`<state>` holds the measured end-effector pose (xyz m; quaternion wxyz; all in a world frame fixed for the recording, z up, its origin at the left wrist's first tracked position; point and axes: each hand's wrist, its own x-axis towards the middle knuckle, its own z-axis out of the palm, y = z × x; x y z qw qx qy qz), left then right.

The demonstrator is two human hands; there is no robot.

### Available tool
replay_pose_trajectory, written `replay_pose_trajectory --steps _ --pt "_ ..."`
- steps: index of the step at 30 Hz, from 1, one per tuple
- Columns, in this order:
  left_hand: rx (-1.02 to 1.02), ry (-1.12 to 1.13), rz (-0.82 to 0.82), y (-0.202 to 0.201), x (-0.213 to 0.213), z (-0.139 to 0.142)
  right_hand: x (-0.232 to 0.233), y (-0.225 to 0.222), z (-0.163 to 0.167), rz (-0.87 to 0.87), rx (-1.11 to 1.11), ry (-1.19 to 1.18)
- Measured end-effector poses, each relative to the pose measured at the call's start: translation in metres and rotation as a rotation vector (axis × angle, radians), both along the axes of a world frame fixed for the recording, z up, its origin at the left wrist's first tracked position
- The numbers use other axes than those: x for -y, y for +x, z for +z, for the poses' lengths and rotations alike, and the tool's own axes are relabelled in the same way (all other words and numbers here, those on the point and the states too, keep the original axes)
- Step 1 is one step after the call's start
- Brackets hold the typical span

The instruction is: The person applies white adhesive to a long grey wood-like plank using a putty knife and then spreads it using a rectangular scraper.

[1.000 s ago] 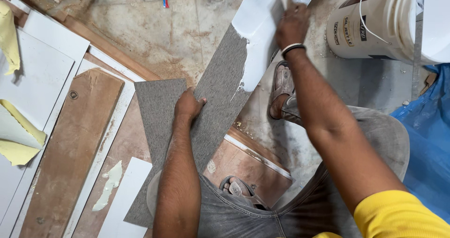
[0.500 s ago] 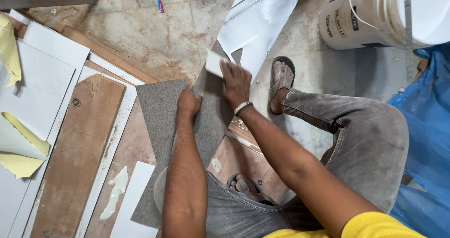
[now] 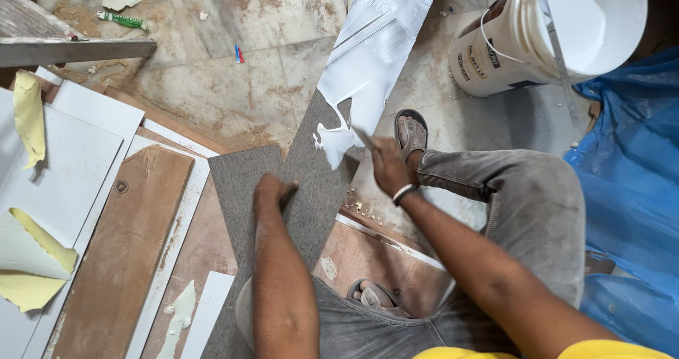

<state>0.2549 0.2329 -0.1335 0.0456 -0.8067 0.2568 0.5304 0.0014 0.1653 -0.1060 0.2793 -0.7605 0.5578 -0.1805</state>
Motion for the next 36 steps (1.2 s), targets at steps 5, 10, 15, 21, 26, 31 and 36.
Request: replay_pose_trajectory --steps 5,10,15,21,26,31,36 --pt "-0.024 -0.121 -0.038 0.022 -0.037 0.0 0.015 -0.001 0.008 -0.382 0.566 0.764" --pt "0.022 -0.514 -0.081 0.032 -0.053 0.006 -0.035 0.025 -0.006 -0.4 0.638 0.863" --pt "0.08 -0.44 0.165 0.036 -0.061 0.022 -0.056 0.053 -0.007 -0.566 0.892 1.16" --pt "0.109 -0.36 0.286 0.051 -0.082 0.059 -0.056 0.062 -0.001 -0.437 0.866 1.235" --pt "0.075 -0.995 0.636 0.086 -0.128 0.084 -0.054 0.06 -0.02 -0.52 0.661 1.237" --pt "0.329 -1.193 0.968 0.091 -0.256 0.066 -0.052 0.057 -0.035 -0.513 0.609 1.246" --pt "1.117 -0.753 1.425 -0.033 -0.393 0.017 -0.053 0.051 -0.034 -0.496 0.479 1.191"
